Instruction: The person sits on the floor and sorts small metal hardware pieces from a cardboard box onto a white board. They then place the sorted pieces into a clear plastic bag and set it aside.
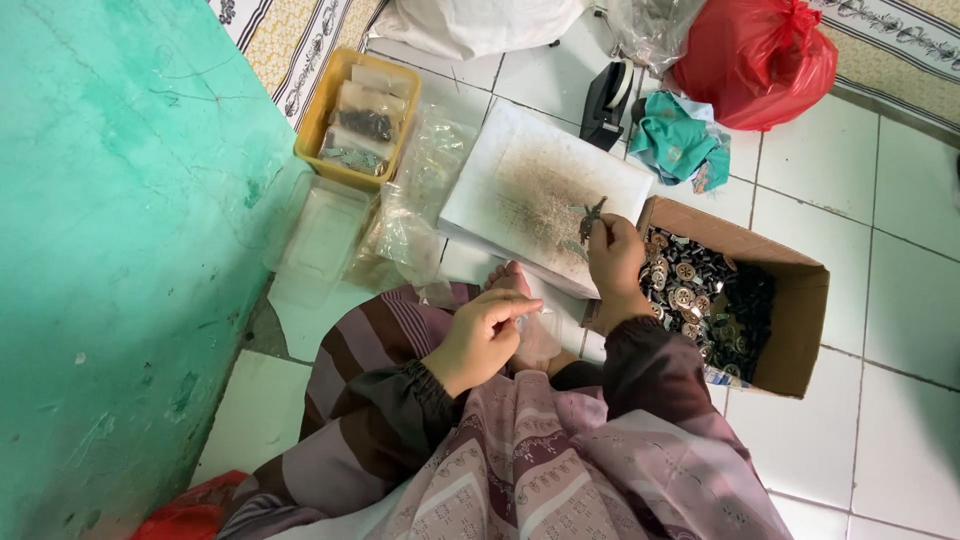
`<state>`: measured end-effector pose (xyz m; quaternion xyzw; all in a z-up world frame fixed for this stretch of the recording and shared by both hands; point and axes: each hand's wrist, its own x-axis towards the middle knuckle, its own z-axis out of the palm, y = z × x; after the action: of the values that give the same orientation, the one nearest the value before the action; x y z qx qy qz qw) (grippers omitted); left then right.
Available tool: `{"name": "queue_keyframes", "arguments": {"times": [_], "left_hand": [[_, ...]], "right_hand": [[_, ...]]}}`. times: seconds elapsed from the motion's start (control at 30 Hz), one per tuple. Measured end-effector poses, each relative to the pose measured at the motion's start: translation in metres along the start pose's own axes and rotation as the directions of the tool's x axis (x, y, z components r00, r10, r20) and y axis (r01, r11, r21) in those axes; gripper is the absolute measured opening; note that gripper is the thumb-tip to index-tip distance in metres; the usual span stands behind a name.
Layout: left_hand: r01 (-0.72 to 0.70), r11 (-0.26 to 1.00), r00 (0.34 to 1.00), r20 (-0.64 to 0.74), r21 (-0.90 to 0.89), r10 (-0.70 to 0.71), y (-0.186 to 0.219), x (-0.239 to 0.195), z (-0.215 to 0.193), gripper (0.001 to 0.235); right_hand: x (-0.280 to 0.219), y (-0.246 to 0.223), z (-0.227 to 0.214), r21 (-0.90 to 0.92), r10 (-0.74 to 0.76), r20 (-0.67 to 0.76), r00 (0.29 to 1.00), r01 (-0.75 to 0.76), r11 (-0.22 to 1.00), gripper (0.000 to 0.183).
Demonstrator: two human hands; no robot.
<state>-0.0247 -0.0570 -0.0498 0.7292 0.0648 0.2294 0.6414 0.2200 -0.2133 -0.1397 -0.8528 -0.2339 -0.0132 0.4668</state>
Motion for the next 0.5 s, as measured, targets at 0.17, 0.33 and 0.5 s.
{"name": "queue_keyframes", "arguments": {"times": [0.17,0.33,0.5], "left_hand": [[0.026,0.999,1.0,-0.017,0.036,-0.025,-0.006,0.002,0.005,0.049],[0.044,0.995,0.998,-0.045,0.088,-0.04,0.0,0.002,0.015,0.044],[0.088,0.995,0.996,-0.026,0.049,-0.087,-0.013,0.005,0.016,0.046]], "right_hand": [[-0.06,-0.123,-0.033,0.435,-0.186,-0.057,0.981,0.192,0.88,0.014],[-0.094,-0.142,-0.046,0.275,-0.534,-0.023,0.845,0.519,0.809,0.015],[-0.093,-0.134,-0.056,0.152,-0.581,0.005,0.814,0.574,0.805,0.018]]}}
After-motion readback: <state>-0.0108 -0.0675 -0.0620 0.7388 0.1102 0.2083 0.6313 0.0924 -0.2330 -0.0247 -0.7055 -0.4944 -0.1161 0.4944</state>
